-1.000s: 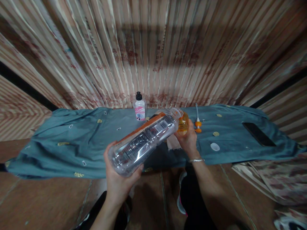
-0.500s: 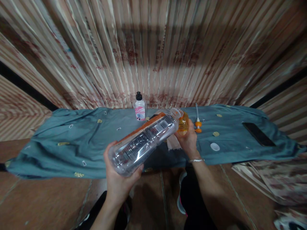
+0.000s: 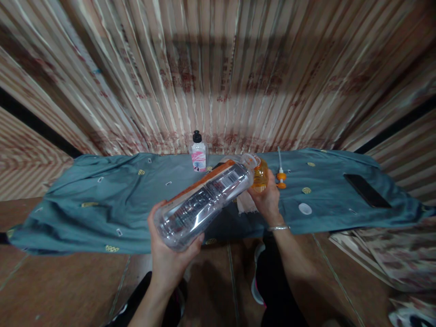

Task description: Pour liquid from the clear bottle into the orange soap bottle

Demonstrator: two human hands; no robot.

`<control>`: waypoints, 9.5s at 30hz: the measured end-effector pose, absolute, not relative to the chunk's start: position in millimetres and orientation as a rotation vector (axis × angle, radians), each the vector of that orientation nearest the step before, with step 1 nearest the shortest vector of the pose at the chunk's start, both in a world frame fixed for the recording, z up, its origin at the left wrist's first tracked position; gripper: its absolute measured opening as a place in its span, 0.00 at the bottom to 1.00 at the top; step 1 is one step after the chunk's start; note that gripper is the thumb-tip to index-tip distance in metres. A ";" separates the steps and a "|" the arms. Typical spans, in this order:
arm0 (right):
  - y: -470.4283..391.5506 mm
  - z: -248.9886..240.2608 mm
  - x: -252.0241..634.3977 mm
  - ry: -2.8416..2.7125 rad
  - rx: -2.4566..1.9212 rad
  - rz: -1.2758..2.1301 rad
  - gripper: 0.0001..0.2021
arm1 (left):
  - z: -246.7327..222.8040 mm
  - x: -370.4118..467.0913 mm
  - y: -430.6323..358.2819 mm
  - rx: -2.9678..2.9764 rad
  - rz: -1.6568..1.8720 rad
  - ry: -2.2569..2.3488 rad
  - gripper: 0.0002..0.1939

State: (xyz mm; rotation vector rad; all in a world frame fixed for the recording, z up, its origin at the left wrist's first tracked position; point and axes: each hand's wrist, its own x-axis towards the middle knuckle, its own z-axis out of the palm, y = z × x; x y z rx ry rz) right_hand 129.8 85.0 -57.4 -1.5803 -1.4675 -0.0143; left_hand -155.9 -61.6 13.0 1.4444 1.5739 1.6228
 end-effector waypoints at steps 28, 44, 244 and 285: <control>83.8 -54.9 130.2 -1.479 -1.575 0.045 0.42 | 13.0 -155.6 -61.2 1.384 1.614 1.572 0.51; 84.2 -55.6 129.4 -1.460 -1.569 0.015 0.42 | 11.8 -157.7 -61.3 1.415 1.628 1.616 0.51; 85.5 -44.1 134.4 -1.438 -1.597 0.143 0.44 | 23.6 -129.7 -50.8 1.312 1.793 1.412 0.47; 85.2 -46.6 133.8 -1.438 -1.577 0.129 0.45 | 21.2 -130.0 -50.6 1.321 1.789 1.445 0.47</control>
